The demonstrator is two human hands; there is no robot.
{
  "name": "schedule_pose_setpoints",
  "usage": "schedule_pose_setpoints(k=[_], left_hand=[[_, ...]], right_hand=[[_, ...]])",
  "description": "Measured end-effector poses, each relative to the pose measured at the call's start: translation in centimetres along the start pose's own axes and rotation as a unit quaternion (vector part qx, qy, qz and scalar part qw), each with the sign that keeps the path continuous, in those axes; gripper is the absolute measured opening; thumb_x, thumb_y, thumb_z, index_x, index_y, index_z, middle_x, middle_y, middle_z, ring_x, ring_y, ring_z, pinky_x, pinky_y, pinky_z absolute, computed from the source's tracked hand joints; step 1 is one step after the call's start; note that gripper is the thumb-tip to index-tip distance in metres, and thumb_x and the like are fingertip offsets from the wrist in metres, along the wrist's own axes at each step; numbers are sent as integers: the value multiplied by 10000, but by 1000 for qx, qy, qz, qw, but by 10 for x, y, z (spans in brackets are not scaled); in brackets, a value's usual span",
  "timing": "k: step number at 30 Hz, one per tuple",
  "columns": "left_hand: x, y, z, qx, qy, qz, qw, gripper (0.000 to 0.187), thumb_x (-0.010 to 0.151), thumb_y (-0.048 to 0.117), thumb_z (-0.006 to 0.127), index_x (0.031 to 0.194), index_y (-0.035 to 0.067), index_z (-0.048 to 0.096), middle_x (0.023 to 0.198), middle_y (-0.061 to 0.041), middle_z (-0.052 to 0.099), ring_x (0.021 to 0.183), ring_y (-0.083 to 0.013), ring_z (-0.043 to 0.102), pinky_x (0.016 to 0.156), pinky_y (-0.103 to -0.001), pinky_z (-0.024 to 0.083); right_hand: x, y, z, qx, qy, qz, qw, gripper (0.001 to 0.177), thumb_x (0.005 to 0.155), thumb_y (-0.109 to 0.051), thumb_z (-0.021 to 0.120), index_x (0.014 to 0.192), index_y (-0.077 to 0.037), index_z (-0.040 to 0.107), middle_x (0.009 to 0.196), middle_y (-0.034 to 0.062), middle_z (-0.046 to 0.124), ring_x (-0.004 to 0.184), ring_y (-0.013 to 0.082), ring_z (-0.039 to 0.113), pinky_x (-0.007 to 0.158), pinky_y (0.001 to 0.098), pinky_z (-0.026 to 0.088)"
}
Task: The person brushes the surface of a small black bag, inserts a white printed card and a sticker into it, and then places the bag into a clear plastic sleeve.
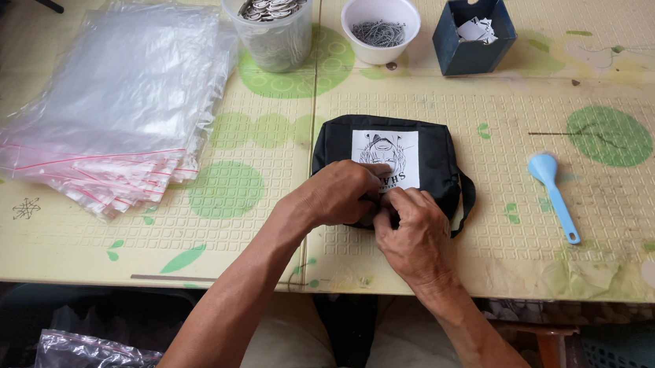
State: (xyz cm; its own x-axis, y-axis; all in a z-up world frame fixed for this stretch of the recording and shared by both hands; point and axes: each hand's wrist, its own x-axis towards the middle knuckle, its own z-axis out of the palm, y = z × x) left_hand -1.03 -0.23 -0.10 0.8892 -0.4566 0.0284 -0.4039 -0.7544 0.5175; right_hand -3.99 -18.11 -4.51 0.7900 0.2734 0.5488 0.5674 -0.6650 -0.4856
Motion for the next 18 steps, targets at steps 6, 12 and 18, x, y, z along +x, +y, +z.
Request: schedule_pose_setpoints(k=[6, 12, 18], left_hand=[[-4, -4, 3, -40, 14, 23, 999, 90, 813, 158, 709, 861, 115, 771, 775, -113, 729, 770, -370, 730, 708, -453, 604], [-6, -16, -3, -85, 19, 22, 996, 68, 795, 176, 695, 801, 112, 717, 694, -92, 685, 724, -353, 712, 675, -461, 570], [-14, 13, -15, -4, -3, -27, 1000, 317, 902, 346, 552, 804, 125, 757, 878, -154, 776, 1022, -403, 728, 1169, -589, 365]], right_hand=[[4, 4, -23, -45, 20, 1, 999, 101, 759, -105, 672, 792, -156, 591, 672, 40, 517, 691, 319, 648, 628, 420, 541], [5, 46, -54, -82, 36, 59, 994, 112, 751, -122, 666, 770, -152, 560, 655, 46, 488, 644, 314, 636, 627, 431, 539], [9, 39, -87, 113, -59, 192, 973, 64, 850, -103, 702, 872, -110, 762, 650, 33, 657, 566, 106, 585, 547, 293, 512]])
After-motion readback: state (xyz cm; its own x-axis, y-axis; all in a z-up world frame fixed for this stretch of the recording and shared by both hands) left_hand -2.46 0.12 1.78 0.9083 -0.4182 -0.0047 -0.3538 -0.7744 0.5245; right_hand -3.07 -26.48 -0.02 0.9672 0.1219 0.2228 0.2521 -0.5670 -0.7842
